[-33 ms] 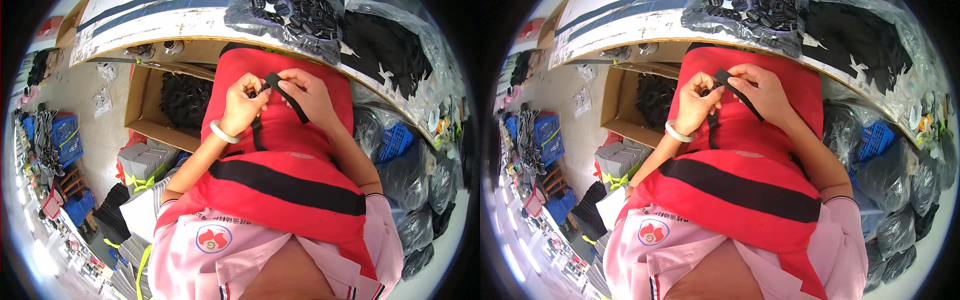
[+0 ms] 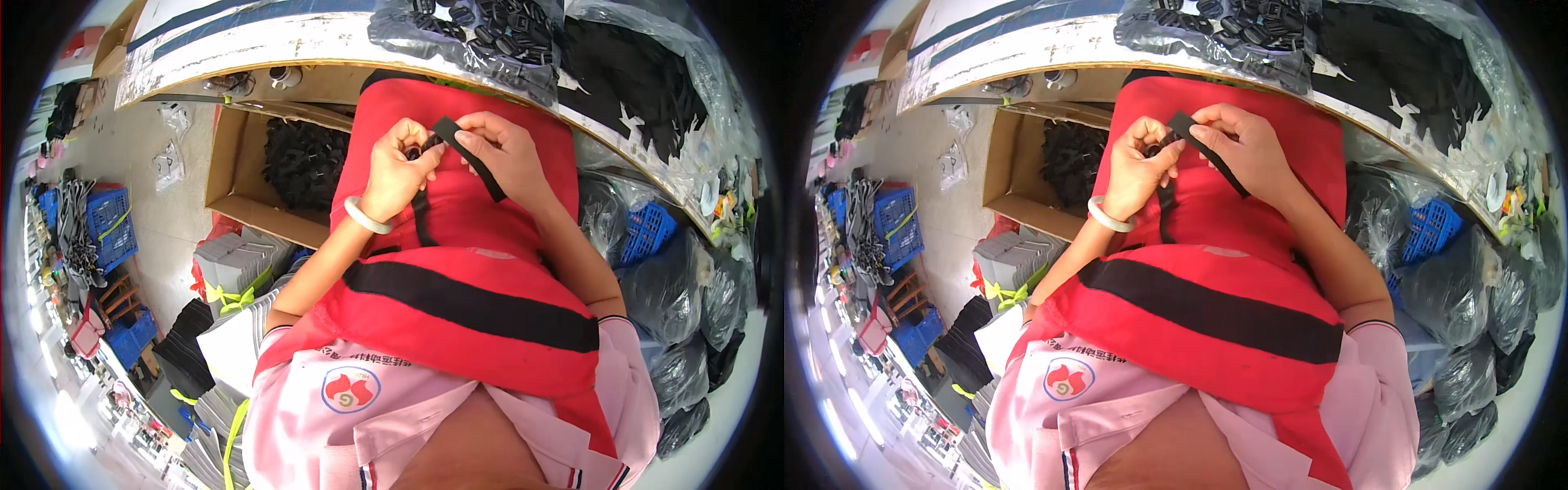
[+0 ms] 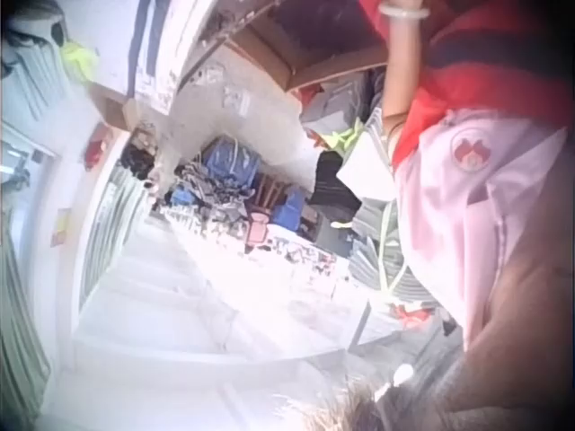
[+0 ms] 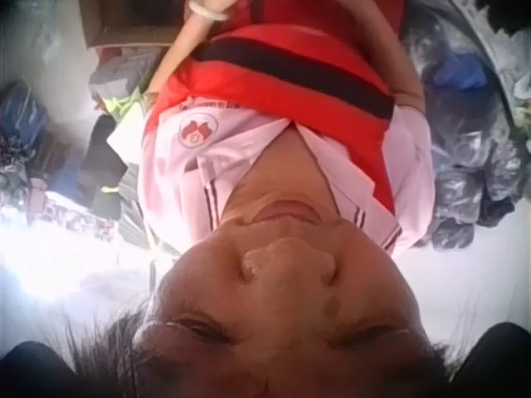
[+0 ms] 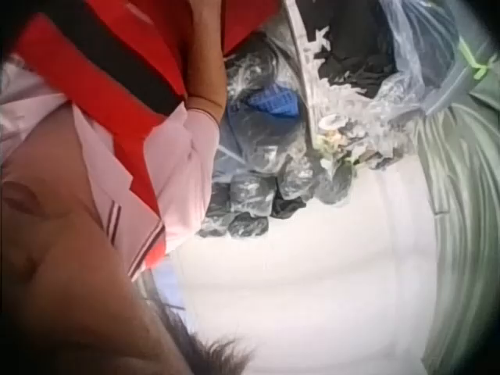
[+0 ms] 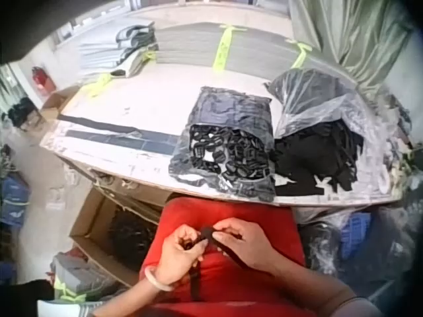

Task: Assembling plastic buckles onto nylon straps at a workbench in a factory setting.

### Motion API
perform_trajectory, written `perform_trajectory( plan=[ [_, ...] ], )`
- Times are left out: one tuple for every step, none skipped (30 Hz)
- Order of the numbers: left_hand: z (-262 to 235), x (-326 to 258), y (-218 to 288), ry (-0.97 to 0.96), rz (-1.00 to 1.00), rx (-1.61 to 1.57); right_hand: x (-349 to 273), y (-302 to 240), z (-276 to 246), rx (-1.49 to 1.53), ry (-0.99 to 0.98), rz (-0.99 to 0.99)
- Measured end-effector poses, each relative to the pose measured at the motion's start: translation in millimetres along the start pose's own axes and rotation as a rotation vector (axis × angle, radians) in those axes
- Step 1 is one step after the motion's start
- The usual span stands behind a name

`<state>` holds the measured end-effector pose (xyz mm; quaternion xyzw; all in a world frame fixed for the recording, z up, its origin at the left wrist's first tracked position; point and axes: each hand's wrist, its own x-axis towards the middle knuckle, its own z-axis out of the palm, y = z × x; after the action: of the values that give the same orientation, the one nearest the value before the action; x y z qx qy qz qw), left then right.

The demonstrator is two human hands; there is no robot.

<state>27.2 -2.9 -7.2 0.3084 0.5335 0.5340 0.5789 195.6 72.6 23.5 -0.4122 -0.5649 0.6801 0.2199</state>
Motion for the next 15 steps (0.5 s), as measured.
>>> perform_trajectory(
  plan=[
    [-2, 1, -2, -0.009, -0.005, -0.037, 2, 0, 1, 0.022, -0.022, 0.017],
    [-5, 1, -5, 0.004, 0.001, -0.058, 3, 0, 1, 0.025, -0.025, 0.018],
    [-7, 2, -6, 0.005, -0.001, -0.056, 3, -2, 1, 0.023, -0.024, 0.06],
    [-9, 2, -7, -0.003, -0.008, -0.048, 3, -2, 0, 0.018, -0.023, 0.104],
    [-9, 2, -8, -0.013, -0.014, -0.042, 2, -2, 0, 0.017, -0.023, 0.106],
    [-9, 3, -9, -0.013, -0.016, -0.044, 0, -2, 1, 0.061, -0.026, 0.145],
    [-9, 3, -10, -0.016, -0.015, -0.017, -1, -2, 2, 0.108, -0.03, 0.183],
    [-9, 2, -10, -0.02, -0.015, 0.009, -2, 0, 3, 0.109, -0.03, 0.185],
    [-7, 1, -9, -0.019, -0.017, 0.009, -3, 2, 6, 0.16, -0.03, 0.221],
    [-3, 0, -5, 0.016, -0.02, 0.01, -4, 5, 7, 0.211, -0.027, 0.256],
    [0, -1, -4, 0.051, -0.024, 0.012, -4, 6, 8, 0.212, -0.025, 0.257],
    [1, -1, -5, 0.05, -0.024, 0.012, -4, 6, 9, 0.275, 0.002, 0.269],
    [1, -1, -6, 0.053, 0.001, 0.034, -4, 7, 10, 0.339, 0.029, 0.28],
    [2, -1, -8, 0.056, 0.026, 0.056, -4, 9, 10, 0.339, 0.029, 0.28],
    [2, -2, -9, 0.056, 0.026, 0.057, -3, 12, 10, 0.402, 0.037, 0.274]
  ],
)
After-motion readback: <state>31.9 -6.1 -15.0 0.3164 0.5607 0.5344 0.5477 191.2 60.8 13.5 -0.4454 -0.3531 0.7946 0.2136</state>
